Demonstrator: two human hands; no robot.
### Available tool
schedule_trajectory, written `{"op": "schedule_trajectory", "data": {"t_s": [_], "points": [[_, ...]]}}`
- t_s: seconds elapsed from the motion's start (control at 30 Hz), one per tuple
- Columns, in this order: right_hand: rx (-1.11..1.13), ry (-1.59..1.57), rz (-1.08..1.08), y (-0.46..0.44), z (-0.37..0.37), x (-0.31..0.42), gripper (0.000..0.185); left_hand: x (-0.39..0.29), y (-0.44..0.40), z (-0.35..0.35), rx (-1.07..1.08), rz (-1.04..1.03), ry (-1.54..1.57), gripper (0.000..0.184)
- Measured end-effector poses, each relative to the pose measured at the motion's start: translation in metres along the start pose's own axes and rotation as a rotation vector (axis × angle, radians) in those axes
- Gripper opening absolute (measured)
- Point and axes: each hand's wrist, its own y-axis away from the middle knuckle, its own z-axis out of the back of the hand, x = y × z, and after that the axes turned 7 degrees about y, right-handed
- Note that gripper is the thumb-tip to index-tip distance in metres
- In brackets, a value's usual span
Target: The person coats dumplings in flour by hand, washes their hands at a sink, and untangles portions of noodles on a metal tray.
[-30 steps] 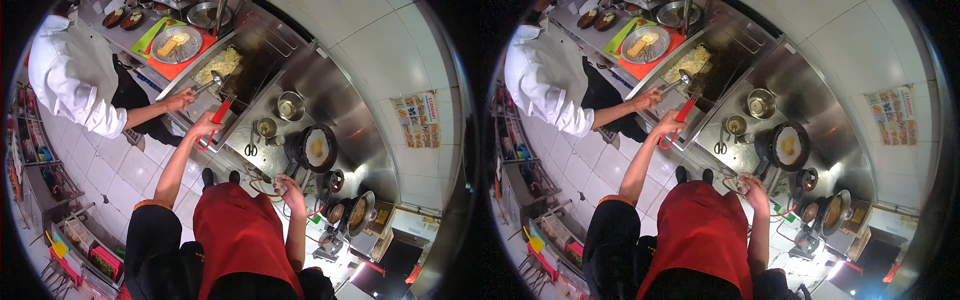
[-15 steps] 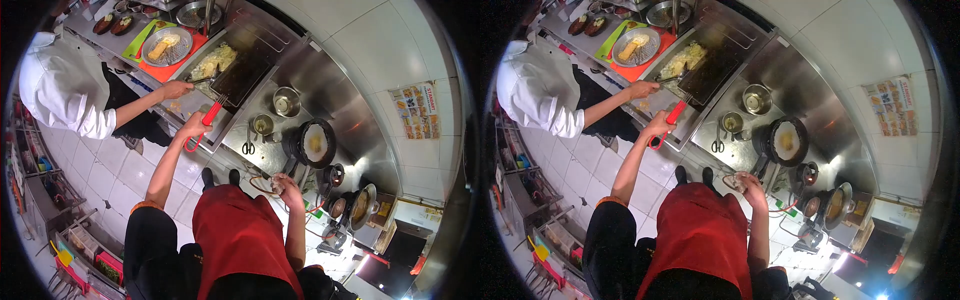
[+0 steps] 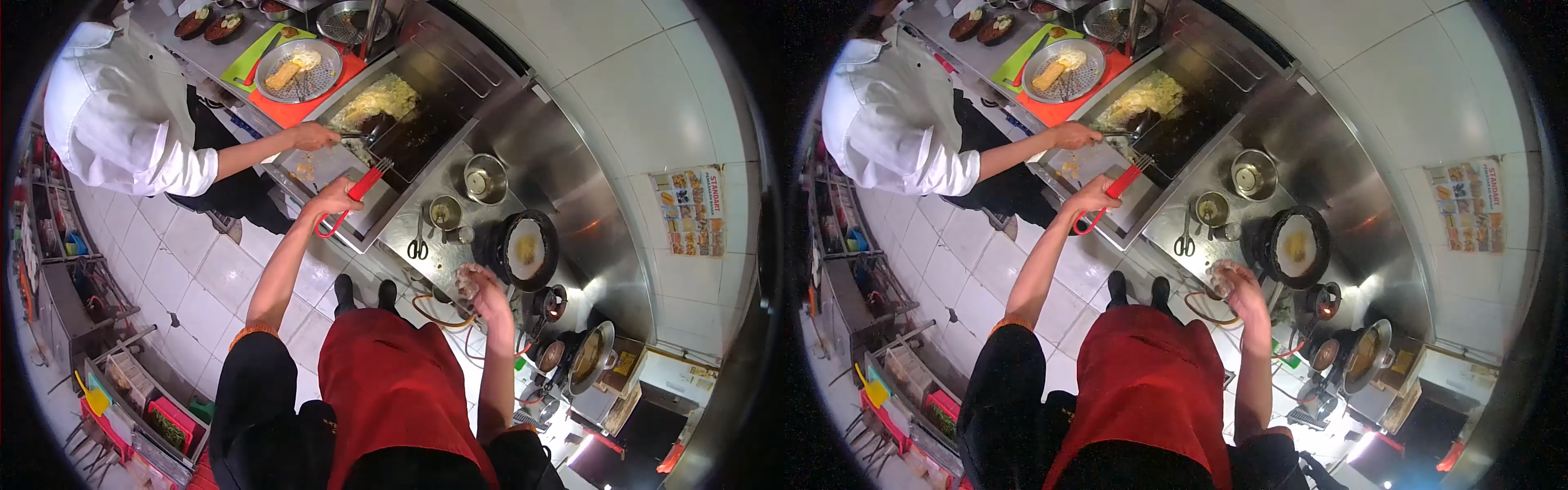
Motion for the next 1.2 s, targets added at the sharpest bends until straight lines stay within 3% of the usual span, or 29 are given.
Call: {"op": "schedule_trajectory", "data": {"t_s": [0.27,0.4,0.47,0.53,0.57,0.63,0.67,0.73,0.77,0.8,0.83,0.87,0.93,1.03,1.13,1.2], "points": [[0.154,0.13,0.145,-0.088,-0.031,0.071,0.023,0.016,-0.005,-0.004,0.011,-0.029,-0.073,0.018],[0.045,0.179,0.121,-0.144,-0.055,0.099,0.024,0.023,-0.007,-0.009,0.011,0.006,-0.126,0.022],[0.263,0.221,0.124,-0.198,-0.044,0.099,0.022,0.025,-0.006,-0.01,-0.038,0.039,-0.207,0.026],[0.178,0.312,0.098,-0.234,-0.055,0.105,0.02,0.009,0.002,-0.007,-0.048,0.088,-0.229,0.035],[0.09,0.407,0.073,-0.251,-0.06,0.107,0.019,0.003,0.009,-0.007,-0.187,0.03,-0.265,0.04],[0.145,0.461,0.13,-0.293,-0.061,0.105,0.018,0.002,0.028,-0.006,-0.453,-0.126,-0.25,0.043],[0.195,0.518,0.194,-0.315,-0.06,0.102,0.017,0.0,0.043,-0.008,-0.448,-0.113,-0.254,0.043],[0.083,0.783,0.223,-0.357,-0.065,0.097,0.02,-0.011,0.081,-0.011,-0.767,-0.228,-0.219,0.029],[0.085,0.771,0.207,-0.364,-0.074,0.094,0.02,-0.021,0.104,-0.016,-0.824,-0.21,-0.161,0.024],[0.024,1.018,0.217,-0.366,-0.088,0.096,0.022,-0.025,0.128,-0.023,-0.884,-0.193,-0.104,0.018],[-0.036,1.264,0.229,-0.372,-0.097,0.098,0.024,-0.018,0.153,-0.031,-0.926,-0.091,-0.1,0.018],[-0.03,1.255,0.219,-0.388,-0.096,0.088,0.024,-0.011,0.183,-0.038,-0.966,0.013,-0.096,0.019],[-0.057,1.688,0.461,-0.422,-0.092,0.063,0.027,0.016,0.235,-0.058,-0.995,0.154,0.065,0.02],[-0.118,1.73,0.334,-0.414,-0.11,0.049,0.027,0.043,0.305,-0.091,-0.953,0.34,0.002,0.022],[-0.155,1.811,0.379,-0.451,-0.093,0.018,0.031,0.056,0.354,-0.121,-0.848,0.587,-0.22,0.022],[-0.112,1.862,0.413,-0.426,-0.102,0.03,0.031,0.078,0.376,-0.139,-0.842,0.642,-0.208,0.023]]}}
